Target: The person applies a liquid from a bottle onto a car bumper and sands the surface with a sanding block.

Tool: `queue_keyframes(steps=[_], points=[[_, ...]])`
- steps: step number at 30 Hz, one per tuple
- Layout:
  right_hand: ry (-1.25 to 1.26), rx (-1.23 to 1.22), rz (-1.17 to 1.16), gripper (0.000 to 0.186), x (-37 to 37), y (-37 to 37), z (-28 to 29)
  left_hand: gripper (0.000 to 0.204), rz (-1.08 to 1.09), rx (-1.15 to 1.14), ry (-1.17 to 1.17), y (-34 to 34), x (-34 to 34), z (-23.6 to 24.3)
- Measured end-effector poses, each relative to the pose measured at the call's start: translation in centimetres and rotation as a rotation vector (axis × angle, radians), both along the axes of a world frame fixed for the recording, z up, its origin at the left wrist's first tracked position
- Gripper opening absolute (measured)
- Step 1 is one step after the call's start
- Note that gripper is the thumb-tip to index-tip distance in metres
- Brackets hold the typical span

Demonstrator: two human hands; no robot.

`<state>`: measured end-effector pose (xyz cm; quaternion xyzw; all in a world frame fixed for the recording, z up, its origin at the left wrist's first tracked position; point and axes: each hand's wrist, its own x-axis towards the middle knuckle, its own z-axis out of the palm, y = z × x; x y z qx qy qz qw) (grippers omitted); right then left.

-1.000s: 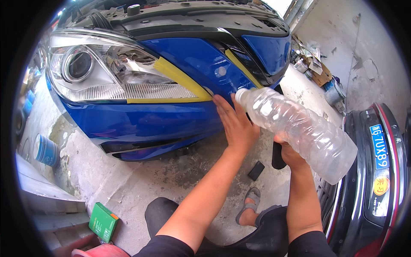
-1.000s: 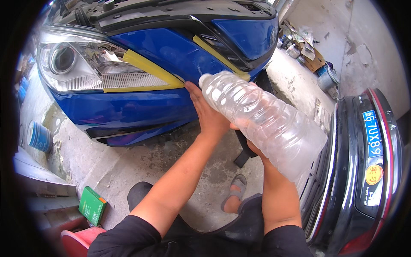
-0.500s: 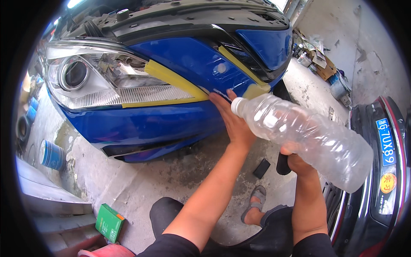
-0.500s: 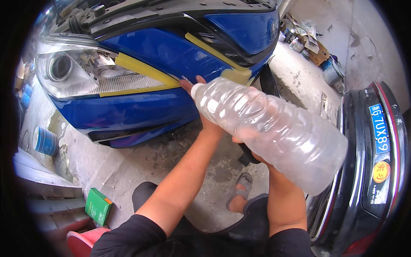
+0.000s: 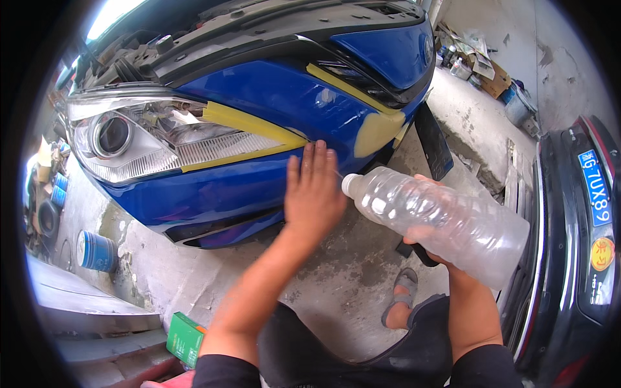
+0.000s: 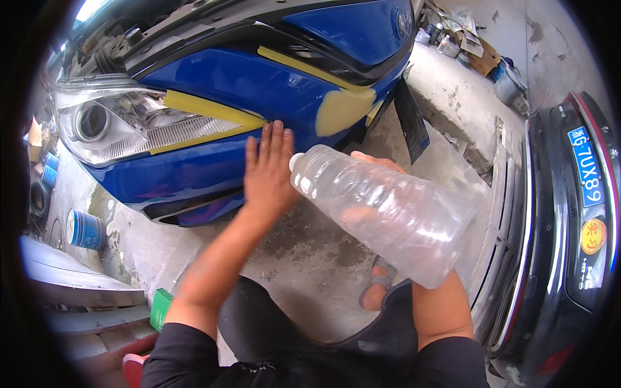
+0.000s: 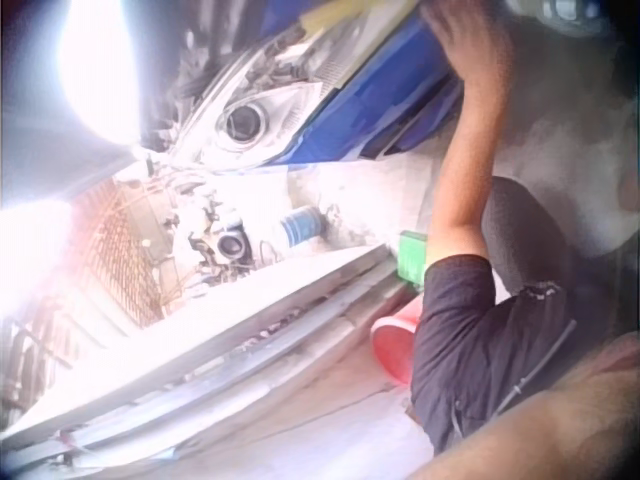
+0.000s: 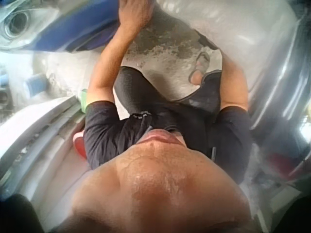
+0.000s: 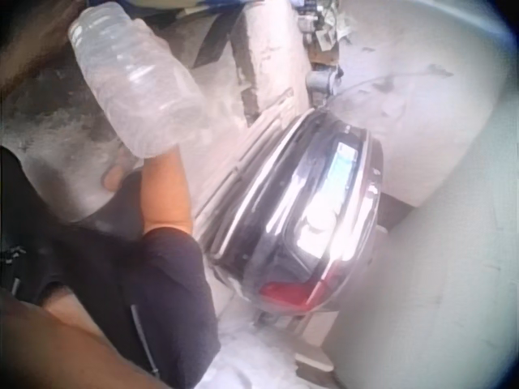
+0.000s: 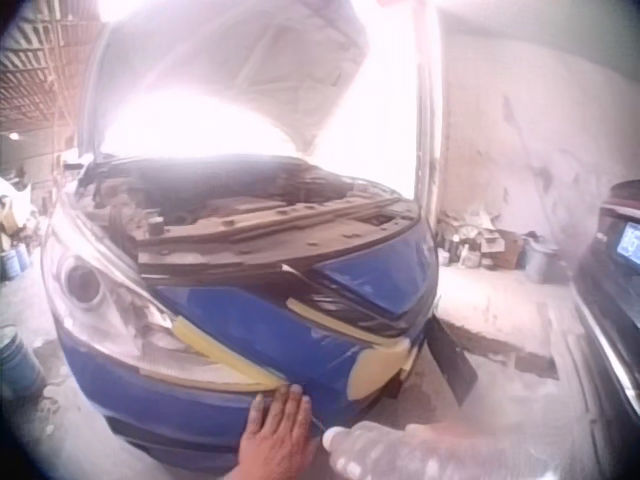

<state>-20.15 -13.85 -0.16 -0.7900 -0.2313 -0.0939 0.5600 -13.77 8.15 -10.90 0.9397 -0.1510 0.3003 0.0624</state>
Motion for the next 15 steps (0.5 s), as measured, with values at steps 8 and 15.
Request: queue_keyframes(steps=[8,15], points=[[-0.132,-0.178,-0.115,0.064,0.0,-2.1,0.8,0.081,-0.103,0.569,0.067,10.1,-1.9,2.9],[0.079,0.132,0.030,0.069,0.4,-0.8,0.6,0.070,-0.040,0.502,-0.001,2.1,0.8,-0.3]])
